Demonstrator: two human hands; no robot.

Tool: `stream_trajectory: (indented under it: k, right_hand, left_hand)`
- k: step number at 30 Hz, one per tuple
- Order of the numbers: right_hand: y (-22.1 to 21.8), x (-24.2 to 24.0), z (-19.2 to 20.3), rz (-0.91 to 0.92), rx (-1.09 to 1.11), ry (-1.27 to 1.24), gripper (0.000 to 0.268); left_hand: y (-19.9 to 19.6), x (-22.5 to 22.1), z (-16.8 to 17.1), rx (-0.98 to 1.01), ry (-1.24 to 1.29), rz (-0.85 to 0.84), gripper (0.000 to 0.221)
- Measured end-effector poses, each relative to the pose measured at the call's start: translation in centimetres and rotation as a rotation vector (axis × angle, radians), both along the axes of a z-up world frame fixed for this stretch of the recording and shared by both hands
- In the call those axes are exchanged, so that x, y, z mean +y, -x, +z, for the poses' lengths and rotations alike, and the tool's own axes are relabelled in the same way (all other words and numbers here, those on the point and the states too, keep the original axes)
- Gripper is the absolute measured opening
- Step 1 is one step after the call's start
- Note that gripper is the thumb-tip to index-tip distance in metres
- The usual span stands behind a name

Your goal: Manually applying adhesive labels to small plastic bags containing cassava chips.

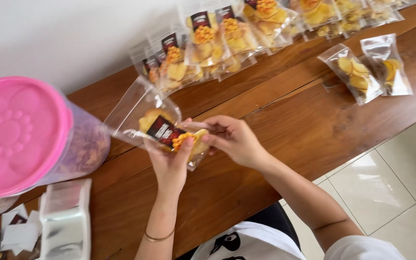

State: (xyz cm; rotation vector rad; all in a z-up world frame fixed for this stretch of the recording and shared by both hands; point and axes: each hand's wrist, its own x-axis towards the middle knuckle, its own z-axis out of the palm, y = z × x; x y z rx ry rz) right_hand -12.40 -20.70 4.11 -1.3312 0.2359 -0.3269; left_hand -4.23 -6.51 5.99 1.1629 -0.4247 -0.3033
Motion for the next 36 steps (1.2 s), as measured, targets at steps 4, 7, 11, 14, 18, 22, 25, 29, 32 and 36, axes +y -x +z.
stream_trajectory:
  k: [4, 7, 11, 14, 18, 22, 25, 29, 32, 36]
  right_hand:
    - [3.4, -5.8, 0.0, -0.235, -0.035, -0.067, 0.035]
    - [4.9, -10.9, 0.3, -0.501, -0.087, -0.086, 0.033]
    - [7.0, -21.8, -0.5, -0.87, -0.162, 0.019, 0.022]
    - [8.2, -27.9, 4.0, -1.008, -0.036, 0.225, 0.023]
    - [6.0, -32.4, 5.1, -1.023, 0.005, 0.297, 0.015]
    - [2.3, -33.4, 4.8, -0.928, 0.133, 0.243, 0.012]
    - [0.3, -33.6, 4.2, -0.852, 0.229, 0.197, 0.015]
    - [-1.3, -34.1, 2.1, -0.737, 0.223, 0.105, 0.03]
    - [-1.4, -33.0, 2.9, -0.762, 0.316, 0.237, 0.033]
    - [-1.0, -31.3, 4.4, -0.697, 0.464, 0.463, 0.046]
  left_hand:
    - [2.0, -6.6, 3.2, -0.099, 0.041, -0.118, 0.107]
    - [3.9, -12.1, 2.9, -0.042, 0.07, -0.248, 0.112]
    - [6.9, -18.9, 0.9, -0.186, -0.182, -0.42, 0.1]
    - [7.8, -22.5, 1.4, -0.26, -0.181, -0.575, 0.087]
    - [6.7, -27.4, 2.3, -0.055, -0.291, -0.6, 0.096]
    - [4.4, -32.3, 2.5, 0.182, -0.118, -0.515, 0.1]
    - [3.2, -34.8, 1.6, 0.34, 0.022, -0.441, 0.096]
    - [2.5, -34.9, 2.5, 0.559, 0.059, -0.342, 0.093]
    - [2.8, -33.9, 2.0, 0.523, 0.015, -0.326, 0.085]
    - [2.7, -32.6, 1.3, 0.524, -0.102, -0.324, 0.083]
